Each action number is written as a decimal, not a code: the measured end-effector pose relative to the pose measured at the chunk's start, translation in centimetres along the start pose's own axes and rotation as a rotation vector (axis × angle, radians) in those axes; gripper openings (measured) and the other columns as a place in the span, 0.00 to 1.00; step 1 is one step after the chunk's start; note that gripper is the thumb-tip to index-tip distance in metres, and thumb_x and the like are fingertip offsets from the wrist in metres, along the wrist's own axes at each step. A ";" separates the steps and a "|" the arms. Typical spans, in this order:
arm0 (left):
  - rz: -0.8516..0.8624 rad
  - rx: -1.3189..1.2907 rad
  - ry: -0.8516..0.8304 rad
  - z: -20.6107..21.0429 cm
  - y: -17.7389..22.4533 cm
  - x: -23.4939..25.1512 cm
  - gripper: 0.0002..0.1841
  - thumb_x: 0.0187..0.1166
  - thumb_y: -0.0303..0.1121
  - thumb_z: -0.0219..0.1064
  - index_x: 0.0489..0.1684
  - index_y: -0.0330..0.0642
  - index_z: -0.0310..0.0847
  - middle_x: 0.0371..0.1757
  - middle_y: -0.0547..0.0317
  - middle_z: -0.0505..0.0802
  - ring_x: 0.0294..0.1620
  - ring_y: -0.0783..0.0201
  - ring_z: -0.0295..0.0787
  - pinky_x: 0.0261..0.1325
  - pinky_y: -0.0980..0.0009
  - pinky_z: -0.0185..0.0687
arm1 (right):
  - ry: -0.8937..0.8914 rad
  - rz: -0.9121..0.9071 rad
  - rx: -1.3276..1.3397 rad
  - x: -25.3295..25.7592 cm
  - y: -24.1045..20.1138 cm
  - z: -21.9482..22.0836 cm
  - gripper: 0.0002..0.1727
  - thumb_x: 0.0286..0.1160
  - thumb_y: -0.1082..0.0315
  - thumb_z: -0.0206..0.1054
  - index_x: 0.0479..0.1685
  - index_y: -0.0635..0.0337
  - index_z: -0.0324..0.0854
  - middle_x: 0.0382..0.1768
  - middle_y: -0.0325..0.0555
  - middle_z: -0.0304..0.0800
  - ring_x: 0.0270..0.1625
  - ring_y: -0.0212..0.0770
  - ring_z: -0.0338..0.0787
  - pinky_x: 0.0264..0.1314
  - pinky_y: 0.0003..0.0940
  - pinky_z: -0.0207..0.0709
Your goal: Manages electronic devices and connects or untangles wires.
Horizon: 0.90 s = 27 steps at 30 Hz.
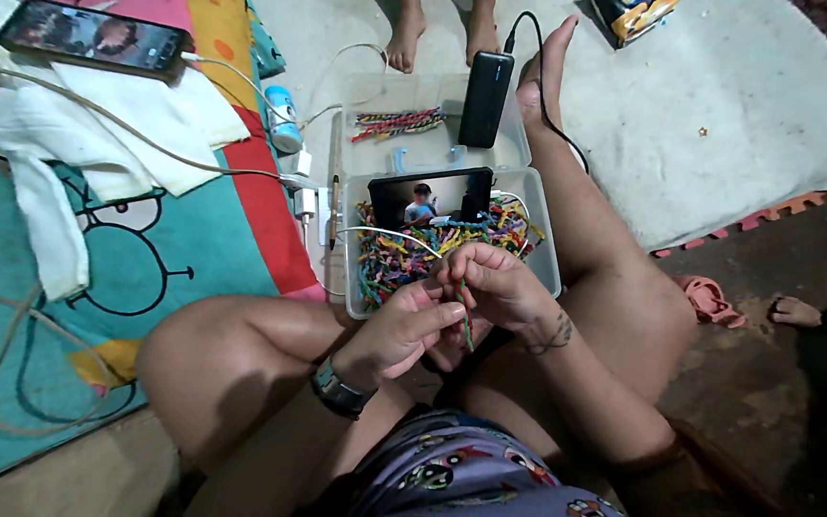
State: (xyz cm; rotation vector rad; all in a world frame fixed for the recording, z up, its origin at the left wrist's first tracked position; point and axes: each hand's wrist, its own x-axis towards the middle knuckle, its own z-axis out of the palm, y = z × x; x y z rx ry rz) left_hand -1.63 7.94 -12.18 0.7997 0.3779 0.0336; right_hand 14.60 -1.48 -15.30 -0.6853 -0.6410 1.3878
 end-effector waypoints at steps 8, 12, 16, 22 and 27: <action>-0.018 0.044 0.020 0.4 0.1 -0.1 0.15 0.81 0.20 0.49 0.51 0.47 0.80 0.40 0.71 0.90 0.35 0.77 0.86 0.44 0.78 0.86 | -0.055 0.025 -0.009 -0.1 0.3 -0.3 0.08 0.80 0.60 0.68 0.36 0.46 0.91 0.46 0.32 0.92 0.38 0.23 0.87 0.41 0.20 0.82; -0.076 -0.122 -0.014 -0.2 0.0 0.1 0.13 0.86 0.30 0.49 0.46 0.50 0.83 0.36 0.70 0.88 0.28 0.79 0.79 0.34 0.83 0.78 | -0.068 -0.007 0.013 0.0 0.2 -0.5 0.09 0.80 0.57 0.69 0.36 0.46 0.92 0.45 0.32 0.92 0.40 0.23 0.86 0.45 0.20 0.81; -0.066 -0.152 0.073 0.1 0.2 0.0 0.11 0.88 0.29 0.52 0.44 0.46 0.84 0.34 0.69 0.87 0.26 0.80 0.78 0.32 0.84 0.77 | 0.045 -0.018 -0.050 -0.1 0.0 0.2 0.10 0.79 0.56 0.69 0.44 0.49 0.92 0.43 0.34 0.92 0.40 0.23 0.86 0.47 0.21 0.81; 0.005 -0.004 0.194 0.5 -0.2 0.2 0.09 0.86 0.26 0.57 0.43 0.44 0.84 0.27 0.72 0.84 0.23 0.80 0.75 0.30 0.84 0.74 | 0.303 0.020 -0.167 -0.1 -0.1 0.7 0.02 0.71 0.71 0.73 0.33 0.52 0.88 0.32 0.37 0.92 0.35 0.27 0.88 0.43 0.24 0.84; -0.047 0.041 0.087 0.1 -0.2 0.2 0.10 0.87 0.28 0.55 0.46 0.47 0.84 0.22 0.77 0.80 0.20 0.82 0.72 0.27 0.84 0.71 | 0.177 0.010 -0.182 -0.3 -0.2 0.1 0.05 0.78 0.66 0.68 0.36 0.52 0.89 0.34 0.36 0.92 0.33 0.24 0.86 0.40 0.20 0.81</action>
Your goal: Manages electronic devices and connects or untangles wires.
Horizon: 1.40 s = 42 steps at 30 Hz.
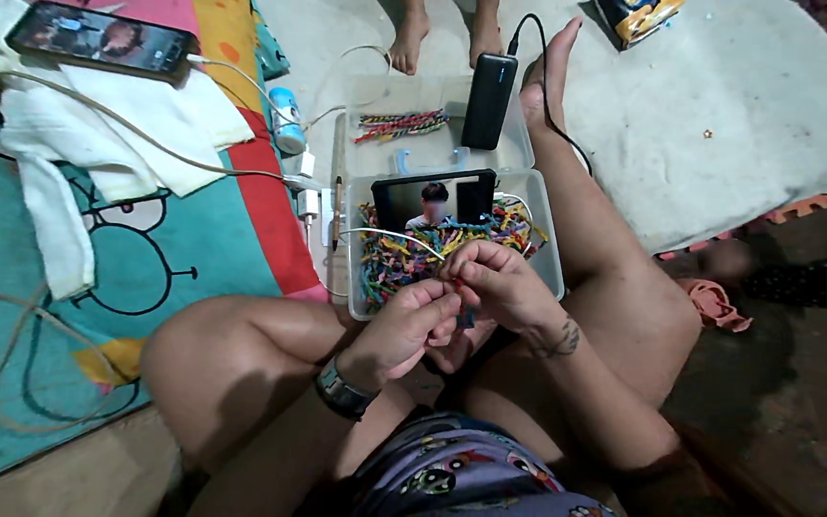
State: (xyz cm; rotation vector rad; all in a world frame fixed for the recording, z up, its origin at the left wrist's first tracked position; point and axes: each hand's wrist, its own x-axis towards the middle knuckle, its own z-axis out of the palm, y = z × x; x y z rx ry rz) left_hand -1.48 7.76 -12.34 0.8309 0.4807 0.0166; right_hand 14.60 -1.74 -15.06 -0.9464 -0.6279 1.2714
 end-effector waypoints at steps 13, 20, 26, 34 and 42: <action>-0.142 -0.224 -0.264 -0.8 -0.4 -0.1 0.07 0.86 0.31 0.59 0.49 0.53 0.83 0.36 0.71 0.87 0.26 0.81 0.77 0.30 0.84 0.76 | -0.311 -0.003 0.221 0.1 0.3 -0.2 0.09 0.79 0.56 0.70 0.36 0.48 0.91 0.41 0.33 0.94 0.44 0.27 0.90 0.53 0.26 0.84; -0.090 -0.252 -0.118 -0.2 -0.7 -0.2 0.09 0.86 0.30 0.56 0.44 0.50 0.84 0.40 0.65 0.92 0.43 0.70 0.90 0.52 0.70 0.89 | -0.428 -0.073 0.165 0.2 0.4 -0.7 0.11 0.84 0.56 0.65 0.40 0.46 0.92 0.48 0.30 0.94 0.51 0.25 0.89 0.59 0.26 0.82; -0.033 -0.279 -0.135 -0.5 -0.8 0.1 0.02 0.79 0.34 0.70 0.43 0.51 0.86 0.35 0.66 0.91 0.36 0.71 0.90 0.45 0.73 0.89 | -0.375 -0.148 0.094 0.2 0.5 -0.7 0.11 0.84 0.56 0.66 0.44 0.47 0.93 0.50 0.31 0.94 0.59 0.29 0.89 0.70 0.33 0.80; 0.060 -0.103 -0.056 -0.2 -0.2 0.0 0.08 0.80 0.25 0.61 0.50 0.44 0.84 0.40 0.65 0.93 0.40 0.73 0.91 0.50 0.75 0.89 | -0.224 -0.231 -0.075 0.1 0.3 -0.7 0.06 0.76 0.60 0.74 0.37 0.50 0.93 0.44 0.32 0.94 0.58 0.31 0.90 0.68 0.33 0.83; 0.129 0.186 0.069 0.0 -0.1 0.0 0.06 0.85 0.27 0.59 0.49 0.43 0.82 0.44 0.68 0.91 0.46 0.76 0.88 0.52 0.77 0.86 | -0.079 -0.240 -0.134 0.0 0.4 -0.1 0.05 0.71 0.68 0.75 0.30 0.50 0.86 0.39 0.33 0.90 0.48 0.29 0.90 0.56 0.29 0.86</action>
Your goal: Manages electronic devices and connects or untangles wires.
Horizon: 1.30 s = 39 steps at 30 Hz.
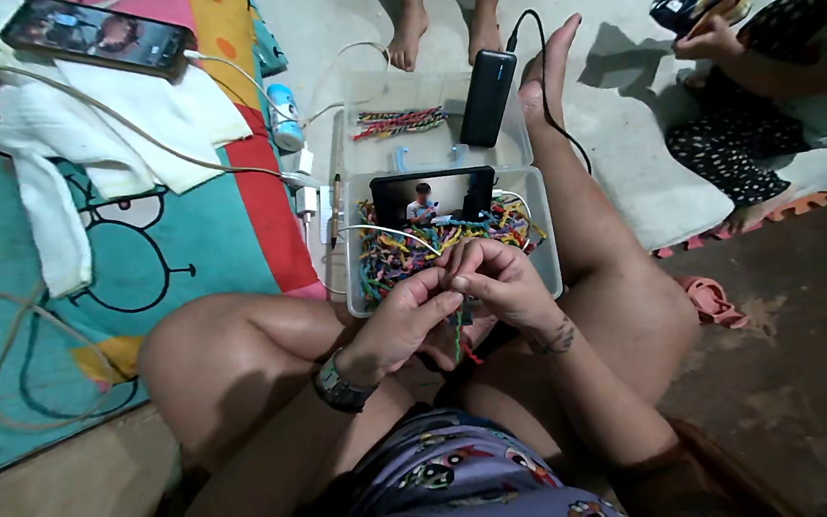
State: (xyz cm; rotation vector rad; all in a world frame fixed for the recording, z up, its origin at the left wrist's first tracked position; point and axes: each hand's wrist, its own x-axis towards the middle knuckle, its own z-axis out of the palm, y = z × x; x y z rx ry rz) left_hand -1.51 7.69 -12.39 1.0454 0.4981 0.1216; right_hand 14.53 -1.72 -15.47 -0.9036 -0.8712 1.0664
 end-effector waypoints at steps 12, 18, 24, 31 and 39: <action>-0.052 -0.172 -0.048 -0.4 0.3 0.0 0.09 0.87 0.26 0.54 0.51 0.42 0.82 0.40 0.66 0.91 0.41 0.73 0.89 0.51 0.75 0.88 | -0.154 0.093 -0.009 0.2 0.3 -0.7 0.13 0.82 0.54 0.68 0.42 0.52 0.92 0.59 0.34 0.90 0.56 0.27 0.88 0.56 0.25 0.85; -0.035 -0.168 -0.093 -0.6 0.4 0.1 0.08 0.82 0.23 0.60 0.51 0.43 0.82 0.42 0.67 0.92 0.42 0.74 0.89 0.51 0.76 0.87 | -0.128 0.058 0.126 0.2 0.5 -0.4 0.05 0.75 0.60 0.74 0.35 0.49 0.92 0.44 0.31 0.93 0.53 0.28 0.90 0.62 0.30 0.84; -0.021 -0.075 -0.007 -0.3 0.2 0.0 0.05 0.77 0.22 0.67 0.44 0.41 0.84 0.41 0.65 0.92 0.42 0.75 0.89 0.50 0.77 0.86 | -0.103 0.064 0.113 0.1 0.3 -0.1 0.04 0.74 0.65 0.75 0.33 0.50 0.87 0.40 0.31 0.89 0.48 0.27 0.88 0.55 0.28 0.84; -0.020 -0.002 -0.005 -0.4 0.3 0.1 0.05 0.77 0.22 0.66 0.38 0.45 0.82 0.37 0.68 0.91 0.38 0.77 0.87 0.46 0.79 0.84 | -0.062 0.066 0.068 -0.1 0.1 0.1 0.08 0.71 0.71 0.74 0.29 0.50 0.82 0.36 0.32 0.86 0.41 0.25 0.86 0.47 0.24 0.84; -0.030 -0.182 -0.070 -0.6 0.4 -0.1 0.09 0.87 0.27 0.54 0.52 0.42 0.81 0.40 0.66 0.91 0.41 0.73 0.90 0.52 0.75 0.88 | -0.132 0.082 -0.052 0.0 0.0 -0.4 0.13 0.86 0.57 0.61 0.47 0.53 0.89 0.58 0.35 0.89 0.55 0.27 0.87 0.57 0.26 0.84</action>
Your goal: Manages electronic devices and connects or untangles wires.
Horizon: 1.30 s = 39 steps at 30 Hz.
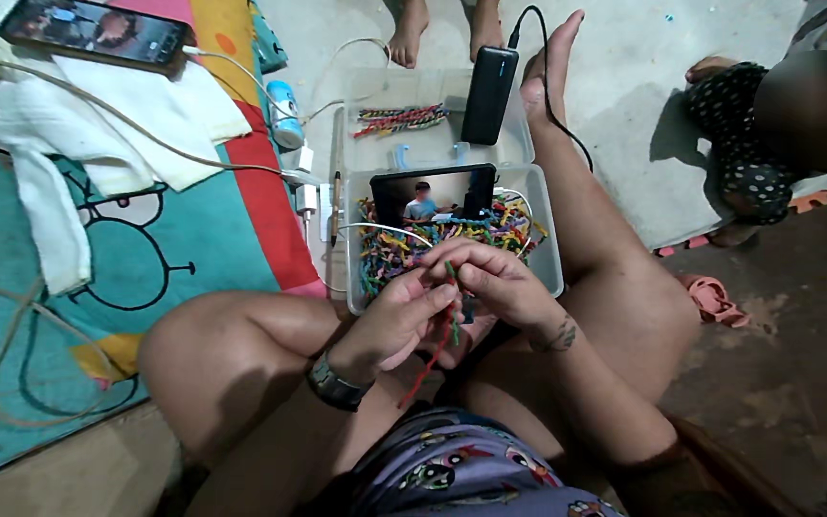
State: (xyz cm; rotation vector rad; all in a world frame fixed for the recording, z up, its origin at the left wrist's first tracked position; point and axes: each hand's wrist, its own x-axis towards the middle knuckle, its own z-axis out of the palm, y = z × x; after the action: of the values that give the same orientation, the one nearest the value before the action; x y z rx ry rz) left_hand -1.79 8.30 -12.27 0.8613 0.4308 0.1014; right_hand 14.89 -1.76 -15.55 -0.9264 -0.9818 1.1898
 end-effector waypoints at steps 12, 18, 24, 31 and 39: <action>-0.028 -0.103 -0.155 -0.3 -0.5 0.1 0.07 0.79 0.25 0.67 0.48 0.48 0.84 0.40 0.68 0.92 0.39 0.75 0.88 0.47 0.77 0.86 | -0.042 -0.050 0.340 -0.1 0.8 0.3 0.05 0.73 0.59 0.75 0.36 0.47 0.94 0.44 0.32 0.95 0.58 0.32 0.91 0.72 0.36 0.81; 0.041 0.172 0.003 0.3 -0.3 0.1 0.09 0.79 0.23 0.66 0.52 0.39 0.83 0.45 0.68 0.93 0.46 0.77 0.89 0.55 0.77 0.87 | 0.059 -0.002 0.396 0.0 0.6 0.8 0.05 0.69 0.64 0.78 0.29 0.44 0.88 0.37 0.32 0.91 0.45 0.29 0.90 0.58 0.30 0.85; 0.054 0.237 0.095 0.5 -0.3 0.2 0.09 0.78 0.23 0.66 0.53 0.38 0.82 0.44 0.67 0.92 0.43 0.77 0.89 0.52 0.78 0.87 | 0.216 0.077 0.275 0.0 0.3 1.3 0.06 0.71 0.63 0.77 0.30 0.45 0.84 0.36 0.33 0.90 0.40 0.27 0.89 0.47 0.25 0.85; -0.058 -0.048 -0.065 -0.2 -0.3 0.3 0.09 0.80 0.23 0.63 0.53 0.44 0.80 0.42 0.66 0.90 0.41 0.73 0.88 0.50 0.75 0.88 | -0.001 0.102 0.292 0.2 0.3 0.0 0.10 0.78 0.56 0.70 0.41 0.49 0.94 0.50 0.36 0.95 0.52 0.28 0.91 0.58 0.28 0.84; -0.042 0.158 -0.019 0.1 0.1 0.3 0.04 0.81 0.24 0.64 0.45 0.44 0.81 0.37 0.70 0.89 0.36 0.77 0.86 0.43 0.80 0.86 | 0.180 0.124 0.421 0.1 0.3 0.4 0.05 0.68 0.59 0.78 0.28 0.46 0.92 0.35 0.36 0.95 0.37 0.26 0.91 0.46 0.24 0.85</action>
State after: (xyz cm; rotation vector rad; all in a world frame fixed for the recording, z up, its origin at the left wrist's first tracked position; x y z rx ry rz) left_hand -1.47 8.42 -12.23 1.0076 0.4424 0.0205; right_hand 14.37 -1.57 -15.73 -0.7466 -0.5068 1.3274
